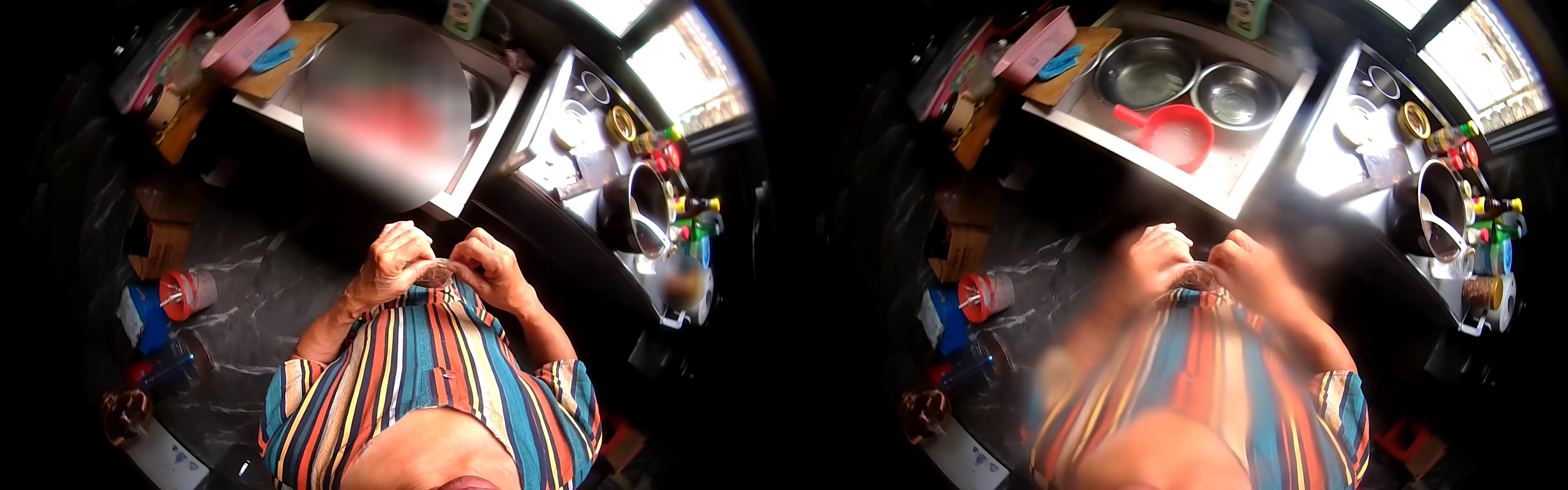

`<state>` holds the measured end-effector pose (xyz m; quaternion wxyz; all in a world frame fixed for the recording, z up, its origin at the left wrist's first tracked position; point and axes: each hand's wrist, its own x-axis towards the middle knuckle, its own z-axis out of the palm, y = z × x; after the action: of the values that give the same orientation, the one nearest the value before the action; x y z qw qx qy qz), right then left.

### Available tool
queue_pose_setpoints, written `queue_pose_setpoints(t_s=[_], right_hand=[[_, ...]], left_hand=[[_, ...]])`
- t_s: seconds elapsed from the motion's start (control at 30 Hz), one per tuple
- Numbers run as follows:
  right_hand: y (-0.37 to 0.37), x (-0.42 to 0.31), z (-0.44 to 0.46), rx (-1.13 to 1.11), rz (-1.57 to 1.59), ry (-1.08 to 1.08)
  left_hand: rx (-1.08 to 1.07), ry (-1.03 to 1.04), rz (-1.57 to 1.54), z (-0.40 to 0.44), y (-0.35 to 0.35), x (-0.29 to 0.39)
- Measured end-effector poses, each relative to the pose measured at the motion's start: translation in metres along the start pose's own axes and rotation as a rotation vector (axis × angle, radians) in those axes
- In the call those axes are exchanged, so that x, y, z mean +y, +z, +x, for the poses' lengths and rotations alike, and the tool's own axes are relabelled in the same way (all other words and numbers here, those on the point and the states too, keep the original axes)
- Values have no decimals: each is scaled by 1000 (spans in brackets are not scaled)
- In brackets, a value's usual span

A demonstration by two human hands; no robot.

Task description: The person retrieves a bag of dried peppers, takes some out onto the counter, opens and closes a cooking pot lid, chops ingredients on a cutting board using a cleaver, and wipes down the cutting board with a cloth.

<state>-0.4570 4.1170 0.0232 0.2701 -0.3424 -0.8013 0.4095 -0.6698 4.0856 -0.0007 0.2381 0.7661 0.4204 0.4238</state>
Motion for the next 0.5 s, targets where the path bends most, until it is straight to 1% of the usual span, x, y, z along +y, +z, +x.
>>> queue_pose_setpoints(t_s=[0.07,0.1,0.17,0.2,0.23,0.37,0.43,0.5], right_hand=[[10,-5,6,-28,31,5],[15,-4,8,-19,21,-58],[24,-2,14,0,-10,-172],[24,-3,18,-15,-7,-179],[25,-4,23,-36,-3,-208],[26,8,37,-74,9,-356],[22,7,46,-70,43,-407],[16,9,50,-128,72,-444]], left_hand=[[-30,-83,-49,-12,-7,0],[-43,-99,-34,-20,-8,-4],[-23,-128,30,-17,-17,11],[-9,-154,91,-15,-21,18],[-37,-162,74,-16,-25,20],[27,-192,12,-12,-18,18],[59,-241,11,-12,-15,18],[74,-299,-38,-13,-10,18]])
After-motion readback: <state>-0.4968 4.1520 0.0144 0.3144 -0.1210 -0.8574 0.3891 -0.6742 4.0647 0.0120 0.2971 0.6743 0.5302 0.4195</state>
